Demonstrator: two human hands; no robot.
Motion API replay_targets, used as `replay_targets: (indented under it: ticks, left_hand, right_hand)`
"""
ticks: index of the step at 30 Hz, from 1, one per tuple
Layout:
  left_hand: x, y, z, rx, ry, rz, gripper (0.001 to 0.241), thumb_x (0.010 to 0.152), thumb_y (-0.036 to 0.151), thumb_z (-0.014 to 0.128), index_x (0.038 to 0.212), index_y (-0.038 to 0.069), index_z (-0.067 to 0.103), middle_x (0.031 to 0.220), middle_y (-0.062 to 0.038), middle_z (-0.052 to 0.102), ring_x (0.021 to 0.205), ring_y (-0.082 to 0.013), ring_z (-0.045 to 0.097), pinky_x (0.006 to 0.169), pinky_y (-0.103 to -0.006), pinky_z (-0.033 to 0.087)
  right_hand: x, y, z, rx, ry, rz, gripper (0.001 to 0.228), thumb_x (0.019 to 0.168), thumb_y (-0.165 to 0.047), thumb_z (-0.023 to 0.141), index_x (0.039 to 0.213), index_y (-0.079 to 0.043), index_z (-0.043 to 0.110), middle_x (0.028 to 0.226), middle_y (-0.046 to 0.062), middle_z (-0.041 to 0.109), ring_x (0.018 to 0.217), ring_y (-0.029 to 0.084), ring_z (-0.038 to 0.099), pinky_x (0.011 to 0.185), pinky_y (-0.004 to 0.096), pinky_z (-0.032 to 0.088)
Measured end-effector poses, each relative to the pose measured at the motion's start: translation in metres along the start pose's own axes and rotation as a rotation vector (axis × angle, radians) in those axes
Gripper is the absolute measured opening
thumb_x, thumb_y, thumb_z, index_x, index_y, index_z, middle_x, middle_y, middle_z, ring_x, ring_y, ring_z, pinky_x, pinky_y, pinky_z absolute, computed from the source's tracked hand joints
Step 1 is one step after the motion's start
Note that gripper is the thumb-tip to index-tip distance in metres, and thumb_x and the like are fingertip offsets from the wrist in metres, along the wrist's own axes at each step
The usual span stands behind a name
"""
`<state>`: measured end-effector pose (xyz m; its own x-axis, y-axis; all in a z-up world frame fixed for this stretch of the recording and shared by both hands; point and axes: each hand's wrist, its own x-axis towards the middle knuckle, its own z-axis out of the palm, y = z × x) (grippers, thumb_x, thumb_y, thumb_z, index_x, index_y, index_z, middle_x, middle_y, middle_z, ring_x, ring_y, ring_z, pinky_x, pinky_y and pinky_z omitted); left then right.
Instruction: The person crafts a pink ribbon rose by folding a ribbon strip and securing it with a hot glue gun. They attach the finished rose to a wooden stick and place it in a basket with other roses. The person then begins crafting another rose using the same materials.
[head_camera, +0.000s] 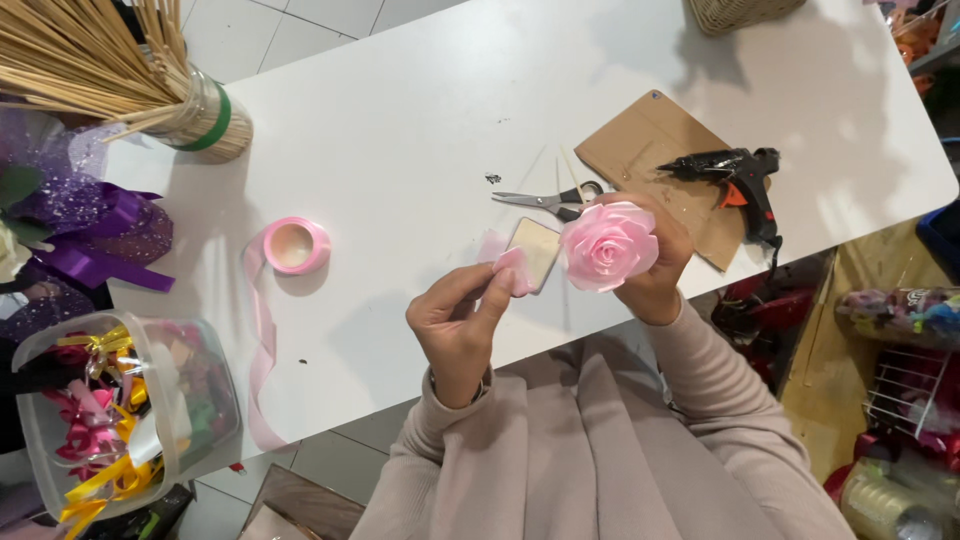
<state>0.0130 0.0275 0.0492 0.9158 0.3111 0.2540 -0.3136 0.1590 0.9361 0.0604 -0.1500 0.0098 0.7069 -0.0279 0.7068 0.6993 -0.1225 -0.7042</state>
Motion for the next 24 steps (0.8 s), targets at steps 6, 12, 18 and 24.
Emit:
replay_targets:
  ticks: [6, 12, 18, 24]
  left_hand:
    - [-0.01, -0.001, 0.022, 0.044, -0.038, 0.092, 0.01, 0.069, -0.003, 0.075, 0.077, -0.005, 0.069, 0.064, -0.017, 0.066, 0.058, -0.0195, 0.066, 0.054, -0.0309, 0.055]
    - [-0.014, 0.001, 0.027, 0.038, -0.096, 0.115, 0.01, 0.068, -0.005, 0.075, 0.077, -0.004, 0.07, 0.064, -0.016, 0.068, 0.058, -0.0221, 0.068, 0.052, -0.0306, 0.055]
    - [-0.018, -0.002, 0.022, -0.031, -0.162, 0.047, 0.01, 0.068, -0.003, 0.075, 0.077, -0.004, 0.07, 0.066, -0.017, 0.068, 0.063, -0.0203, 0.068, 0.054, -0.0312, 0.055]
    - [-0.017, -0.003, 0.021, -0.162, -0.234, -0.029, 0.01, 0.07, -0.003, 0.072, 0.078, -0.007, 0.069, 0.064, -0.018, 0.066, 0.066, -0.0181, 0.065, 0.054, -0.0309, 0.055]
  right_hand:
    - [-0.032, -0.007, 0.007, 0.225, 0.224, 0.177, 0.041, 0.087, -0.038, 0.055, 0.077, 0.002, 0.052, 0.08, 0.025, 0.06, 0.07, 0.026, 0.063, 0.067, 0.035, 0.052]
    - [-0.031, -0.008, 0.003, 0.076, 0.17, 0.064, 0.048, 0.087, -0.04, 0.054, 0.073, 0.006, 0.057, 0.073, 0.026, 0.06, 0.062, 0.029, 0.063, 0.062, 0.036, 0.052]
    - [-0.015, -0.027, 0.01, 0.061, 0.117, 0.051, 0.045, 0.085, -0.039, 0.056, 0.073, 0.004, 0.059, 0.075, 0.024, 0.063, 0.059, 0.027, 0.064, 0.06, 0.035, 0.053]
    - [-0.02, -0.019, 0.009, 0.076, 0.094, 0.036, 0.037, 0.081, -0.034, 0.064, 0.076, 0.002, 0.059, 0.076, 0.022, 0.062, 0.062, 0.026, 0.064, 0.062, 0.035, 0.053]
